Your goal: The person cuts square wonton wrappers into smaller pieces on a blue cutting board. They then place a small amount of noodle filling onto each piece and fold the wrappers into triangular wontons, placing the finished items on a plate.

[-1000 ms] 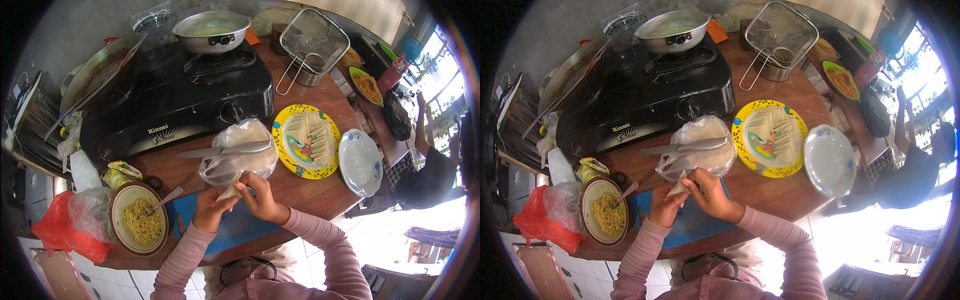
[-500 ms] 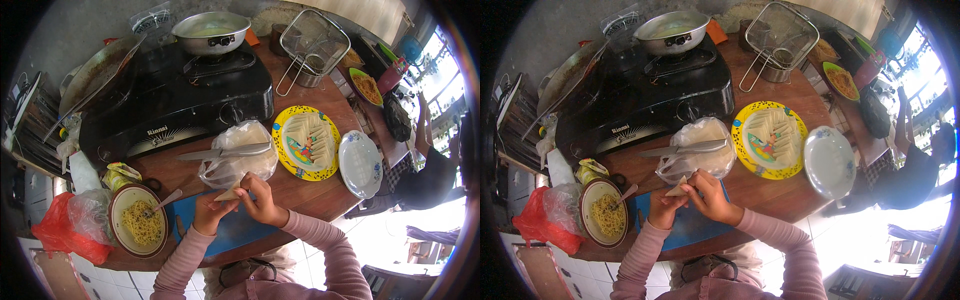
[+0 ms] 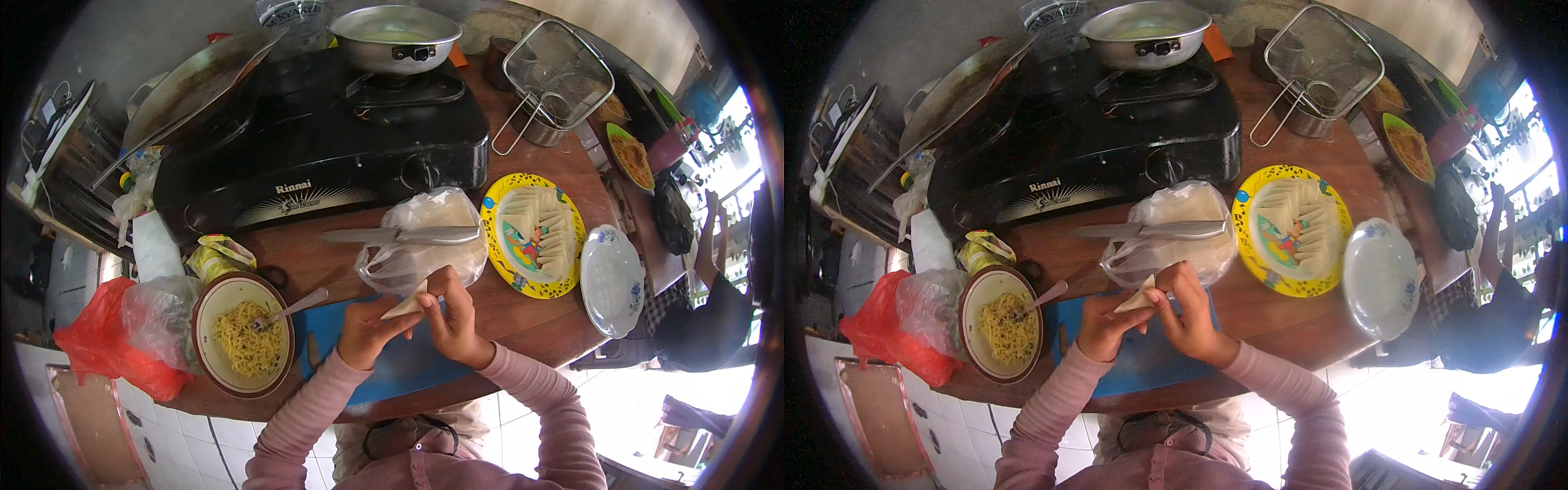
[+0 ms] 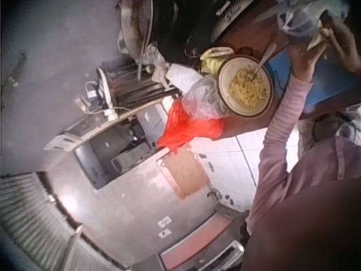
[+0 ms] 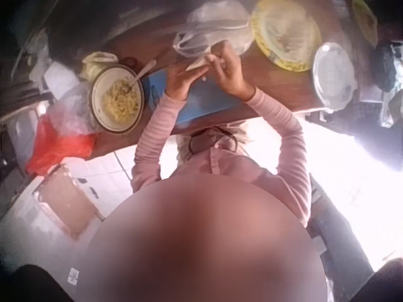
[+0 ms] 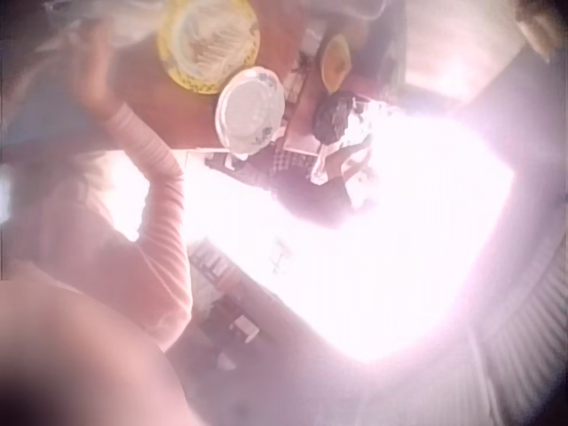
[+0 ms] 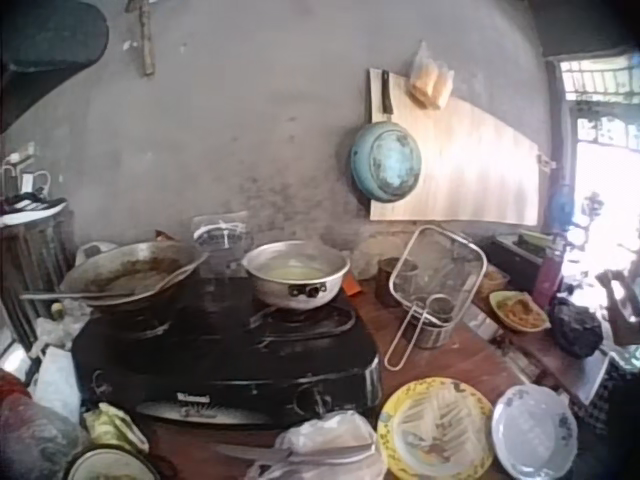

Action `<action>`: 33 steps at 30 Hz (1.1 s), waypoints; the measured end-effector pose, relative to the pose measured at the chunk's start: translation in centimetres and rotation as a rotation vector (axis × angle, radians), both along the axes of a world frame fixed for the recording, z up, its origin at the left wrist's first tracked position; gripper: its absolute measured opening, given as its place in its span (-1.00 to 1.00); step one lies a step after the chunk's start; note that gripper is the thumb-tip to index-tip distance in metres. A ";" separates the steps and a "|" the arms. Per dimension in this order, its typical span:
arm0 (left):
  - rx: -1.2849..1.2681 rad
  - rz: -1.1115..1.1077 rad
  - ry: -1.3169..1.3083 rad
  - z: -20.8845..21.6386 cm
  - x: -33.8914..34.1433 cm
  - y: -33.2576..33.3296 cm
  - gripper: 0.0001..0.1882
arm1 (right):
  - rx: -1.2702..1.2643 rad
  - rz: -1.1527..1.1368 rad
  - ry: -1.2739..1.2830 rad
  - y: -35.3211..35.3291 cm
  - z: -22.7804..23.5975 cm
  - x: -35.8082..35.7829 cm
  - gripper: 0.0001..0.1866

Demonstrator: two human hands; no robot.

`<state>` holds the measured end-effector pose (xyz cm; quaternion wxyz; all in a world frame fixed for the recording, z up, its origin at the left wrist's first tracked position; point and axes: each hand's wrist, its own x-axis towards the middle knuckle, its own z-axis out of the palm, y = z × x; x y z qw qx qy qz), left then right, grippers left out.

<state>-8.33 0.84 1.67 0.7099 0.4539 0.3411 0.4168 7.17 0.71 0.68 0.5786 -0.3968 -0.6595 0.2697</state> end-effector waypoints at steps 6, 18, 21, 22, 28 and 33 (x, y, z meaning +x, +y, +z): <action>-0.031 0.031 0.005 -0.2 0.3 -0.2 -0.81 | -0.069 0.007 0.026 0.0 0.0 0.0 -0.91; -0.072 0.095 -0.003 -0.5 0.0 0.3 -0.84 | -0.137 0.021 0.100 0.8 -0.6 0.6 -0.89; -0.060 0.073 0.027 -0.4 -0.3 0.5 -0.87 | -0.164 0.024 0.098 0.7 -0.5 0.6 -0.89; -0.041 0.062 0.039 -0.4 -0.3 0.6 -0.87 | -0.165 0.025 0.097 0.7 -0.4 0.6 -0.89; -0.062 0.095 -0.032 -0.7 -0.2 0.5 -0.88 | -0.148 0.029 0.067 0.8 -0.2 0.7 -0.89; -0.048 0.078 -0.036 -0.8 -0.3 0.4 -0.93 | -0.162 0.016 0.081 0.7 -0.2 0.7 -0.88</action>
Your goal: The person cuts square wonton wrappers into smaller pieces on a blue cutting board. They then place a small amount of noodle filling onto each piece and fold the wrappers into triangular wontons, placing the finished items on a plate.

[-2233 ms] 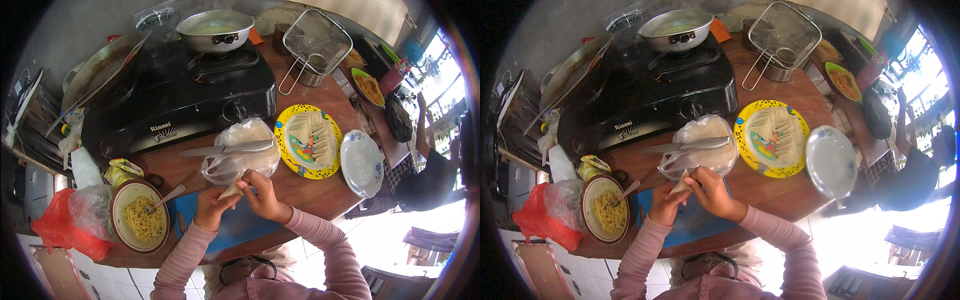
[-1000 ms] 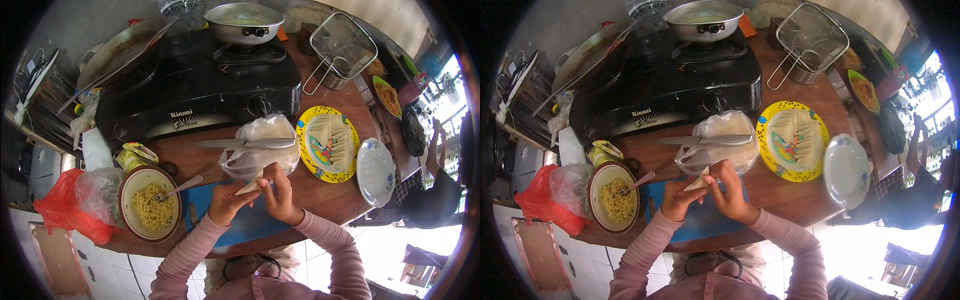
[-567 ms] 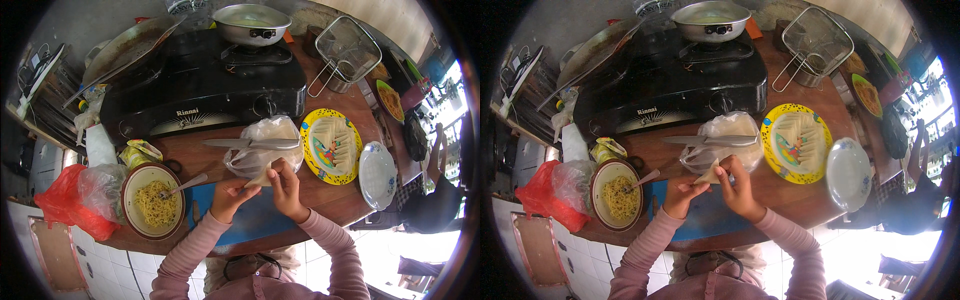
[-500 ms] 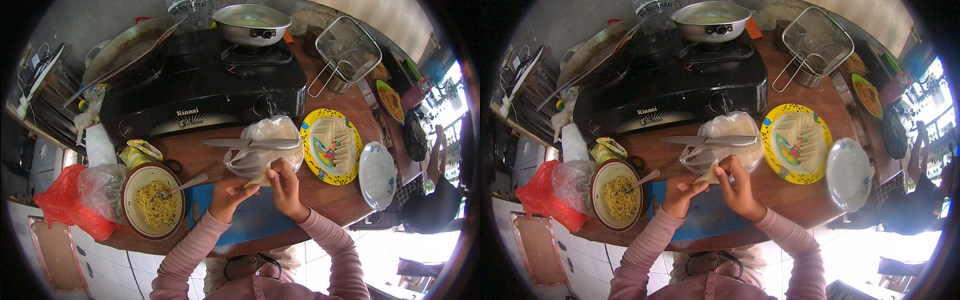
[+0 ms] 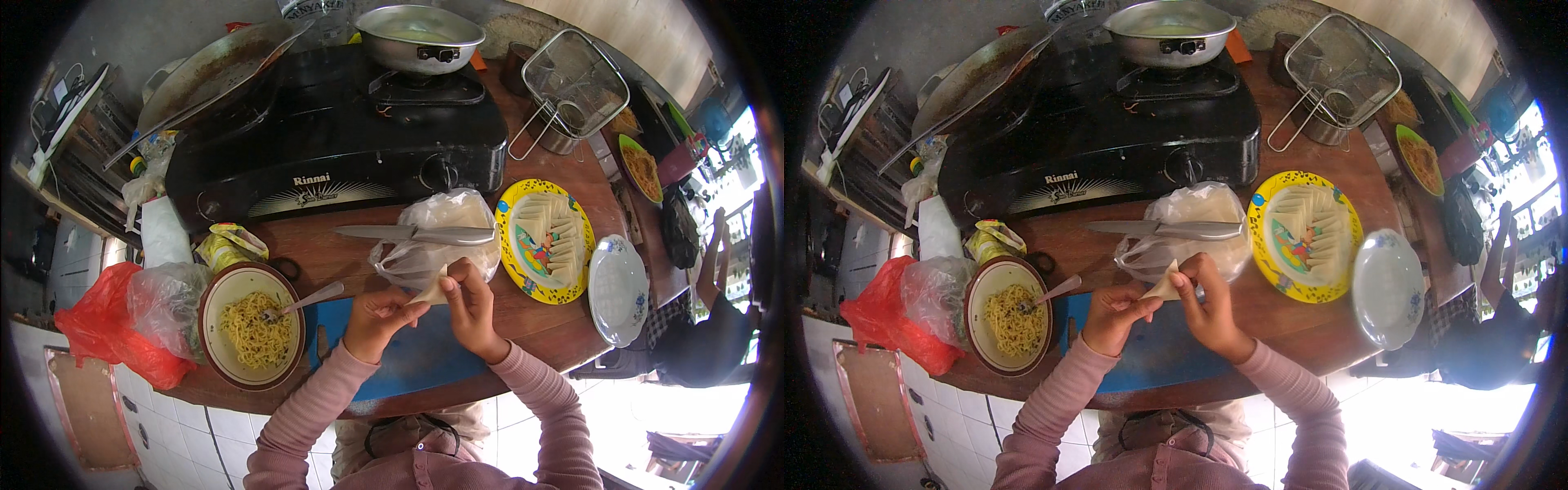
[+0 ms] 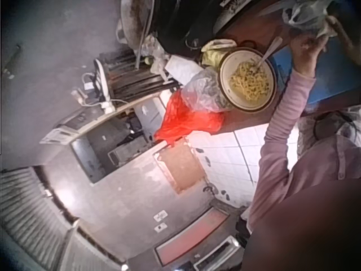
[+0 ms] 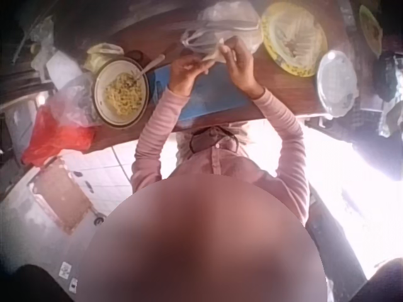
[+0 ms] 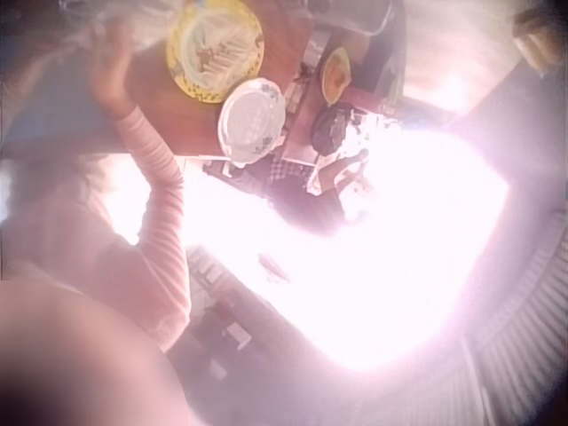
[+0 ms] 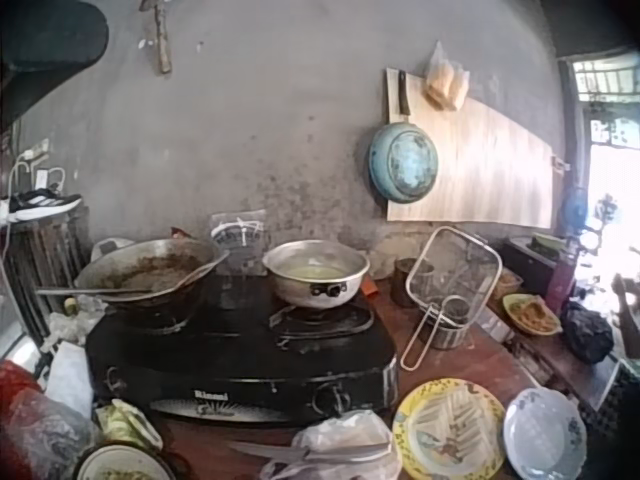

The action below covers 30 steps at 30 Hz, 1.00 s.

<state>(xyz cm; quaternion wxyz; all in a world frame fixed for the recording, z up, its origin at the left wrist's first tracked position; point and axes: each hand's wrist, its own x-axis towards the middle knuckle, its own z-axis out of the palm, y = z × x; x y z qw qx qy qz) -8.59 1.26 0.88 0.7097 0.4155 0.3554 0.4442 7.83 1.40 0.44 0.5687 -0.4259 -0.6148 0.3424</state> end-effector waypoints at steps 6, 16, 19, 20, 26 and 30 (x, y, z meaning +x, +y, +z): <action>0.117 -0.048 0.016 0.4 0.1 0.0 -0.81 | -0.004 -0.010 0.032 -0.1 -0.1 0.0 -0.89; 0.024 -0.035 0.100 0.3 0.1 0.0 -0.80 | -0.003 0.040 0.020 -0.2 0.1 0.1 -0.86; 0.021 0.036 0.037 0.1 0.0 -0.1 -0.80 | -0.066 0.131 0.058 0.1 0.3 0.8 -0.81; 0.017 0.054 0.006 0.0 0.1 -0.1 -0.80 | -0.094 0.173 0.035 0.2 0.3 0.9 -0.80; 0.009 0.104 -0.044 0.2 0.3 -0.2 -0.78 | -0.001 0.283 -0.063 0.2 0.5 0.9 -0.86; -0.004 0.085 -0.068 0.2 0.2 -0.1 -0.76 | -0.013 0.281 -0.055 0.2 0.4 0.7 -0.92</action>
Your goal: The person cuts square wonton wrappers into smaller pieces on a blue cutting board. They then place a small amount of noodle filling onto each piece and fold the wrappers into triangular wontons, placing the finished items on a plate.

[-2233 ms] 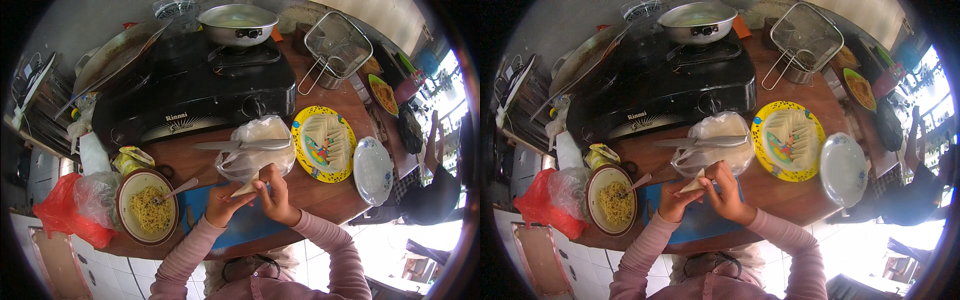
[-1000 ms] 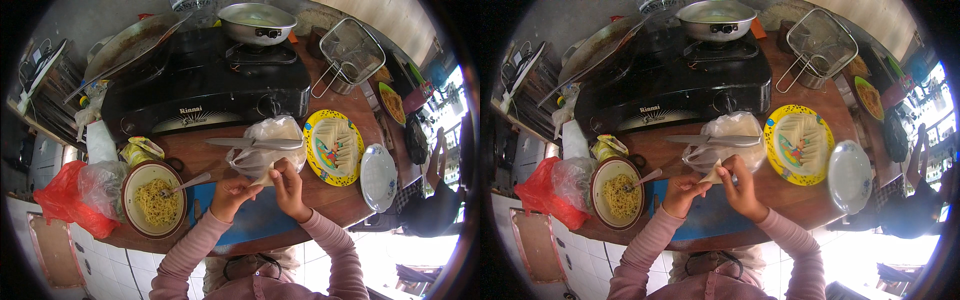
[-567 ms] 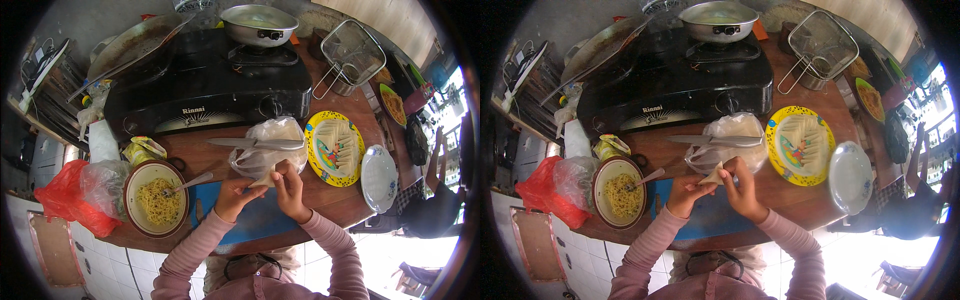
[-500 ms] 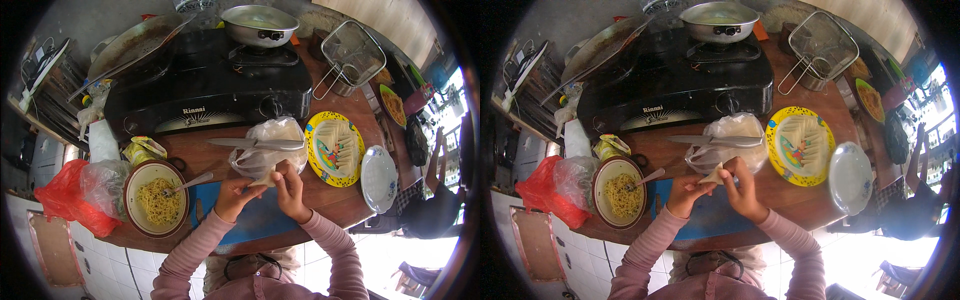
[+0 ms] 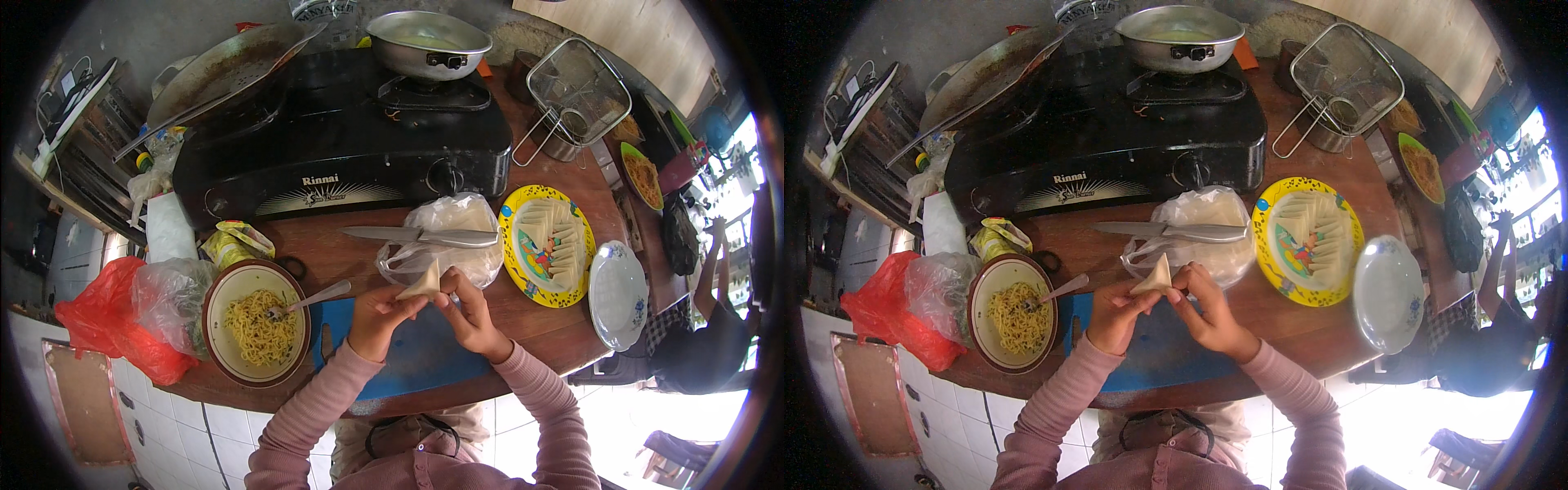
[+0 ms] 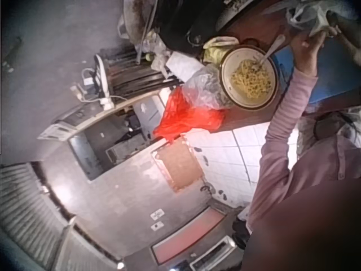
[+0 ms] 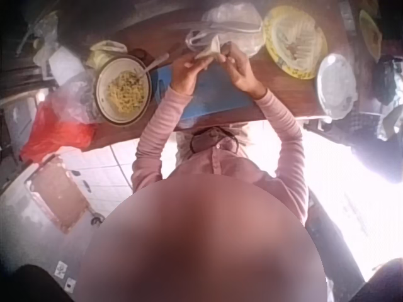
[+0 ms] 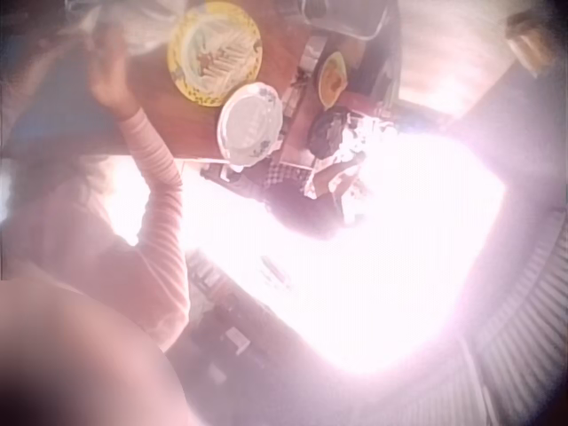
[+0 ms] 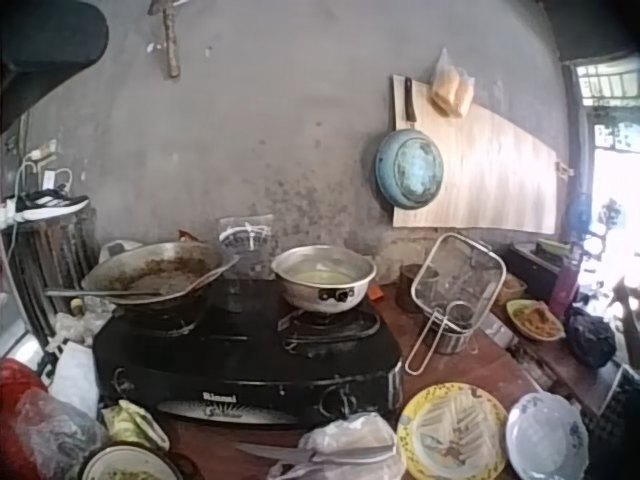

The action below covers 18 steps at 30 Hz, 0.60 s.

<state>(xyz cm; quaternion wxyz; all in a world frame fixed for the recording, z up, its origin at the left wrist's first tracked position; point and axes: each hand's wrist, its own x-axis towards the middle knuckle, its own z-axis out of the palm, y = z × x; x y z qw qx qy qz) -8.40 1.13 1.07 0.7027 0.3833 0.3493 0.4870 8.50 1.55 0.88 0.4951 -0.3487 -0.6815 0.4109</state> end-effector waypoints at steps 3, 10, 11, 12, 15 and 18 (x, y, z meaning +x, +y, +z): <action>-0.014 -0.038 -0.018 -0.3 -0.3 0.1 -0.74 | -0.005 0.004 -0.011 0.0 0.0 0.1 -0.95; -0.022 -0.068 -0.065 -0.6 -0.4 0.2 -0.70 | 0.006 0.029 -0.026 -0.1 0.1 0.0 -0.98; -0.021 -0.067 -0.070 -0.6 -0.4 0.2 -0.74 | -0.003 0.034 -0.020 -0.1 0.2 0.0 -0.98; -0.017 -0.056 -0.083 -0.6 -0.3 0.1 -0.78 | -0.011 0.037 -0.023 -0.1 0.2 0.0 -0.97; -0.012 -0.086 -0.097 -0.8 -0.4 0.2 -0.74 | -0.028 0.043 -0.013 -0.2 0.4 0.0 -0.97; 0.001 -0.107 -0.118 -1.0 -0.5 0.3 -0.69 | 0.034 0.043 -0.062 -0.1 0.7 0.1 -0.97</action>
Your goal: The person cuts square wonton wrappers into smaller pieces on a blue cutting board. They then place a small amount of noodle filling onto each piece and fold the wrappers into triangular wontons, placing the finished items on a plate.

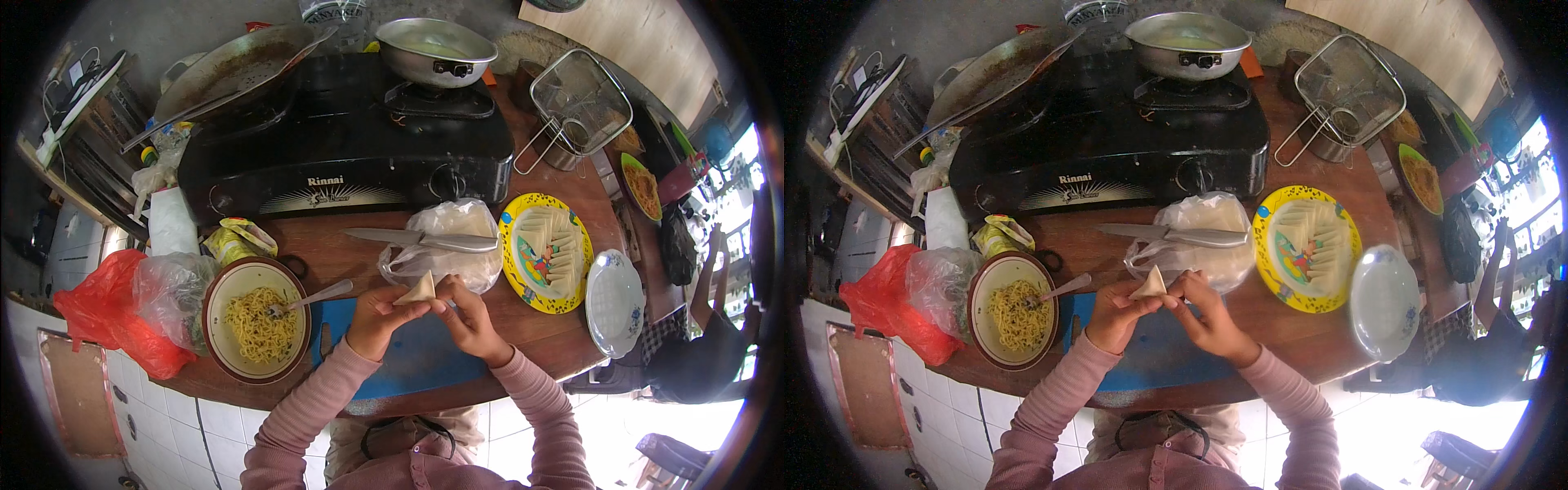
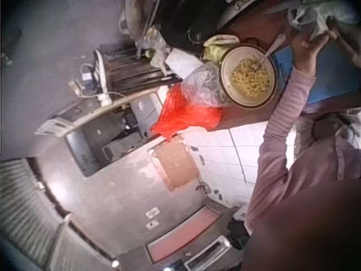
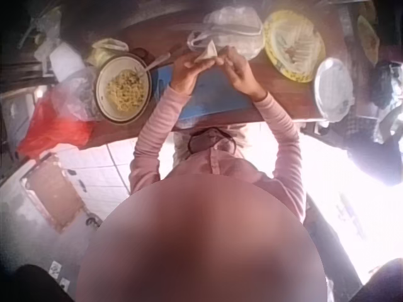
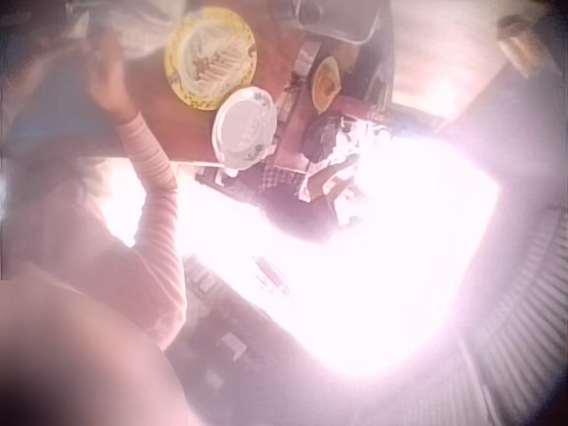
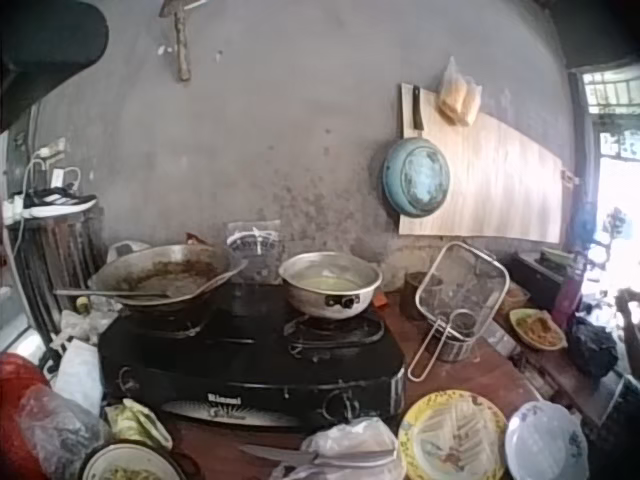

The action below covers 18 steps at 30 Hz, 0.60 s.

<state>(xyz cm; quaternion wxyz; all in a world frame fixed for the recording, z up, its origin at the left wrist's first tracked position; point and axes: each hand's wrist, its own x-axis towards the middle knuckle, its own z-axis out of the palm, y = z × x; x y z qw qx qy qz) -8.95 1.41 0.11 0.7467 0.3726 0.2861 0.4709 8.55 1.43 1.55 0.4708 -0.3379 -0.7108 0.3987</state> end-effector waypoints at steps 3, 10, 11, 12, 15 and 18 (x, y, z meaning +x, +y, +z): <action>0.014 0.016 -0.001 0.0 0.1 0.0 -0.69 | 0.035 0.017 0.006 0.1 0.3 0.3 -0.95; 0.189 0.001 0.211 0.5 0.5 -0.3 -0.76 | 0.086 -0.115 0.015 0.1 -0.2 0.2 -0.93; 0.184 0.012 0.216 0.5 0.5 -0.3 -0.77 | 0.097 -0.137 -0.015 0.0 -0.3 0.2 -0.93; 0.179 0.022 0.220 0.4 0.6 -0.3 -0.77 | 0.122 -0.160 -0.027 0.0 -0.4 0.1 -0.93; 0.196 0.007 0.226 0.4 0.6 -0.1 -0.75 | 0.151 -0.182 -0.032 0.0 -0.6 0.2 -0.94; 0.233 -0.027 0.129 0.4 0.8 -0.3 -0.71 | 0.099 -0.236 0.024 -0.4 -0.8 0.0 -0.94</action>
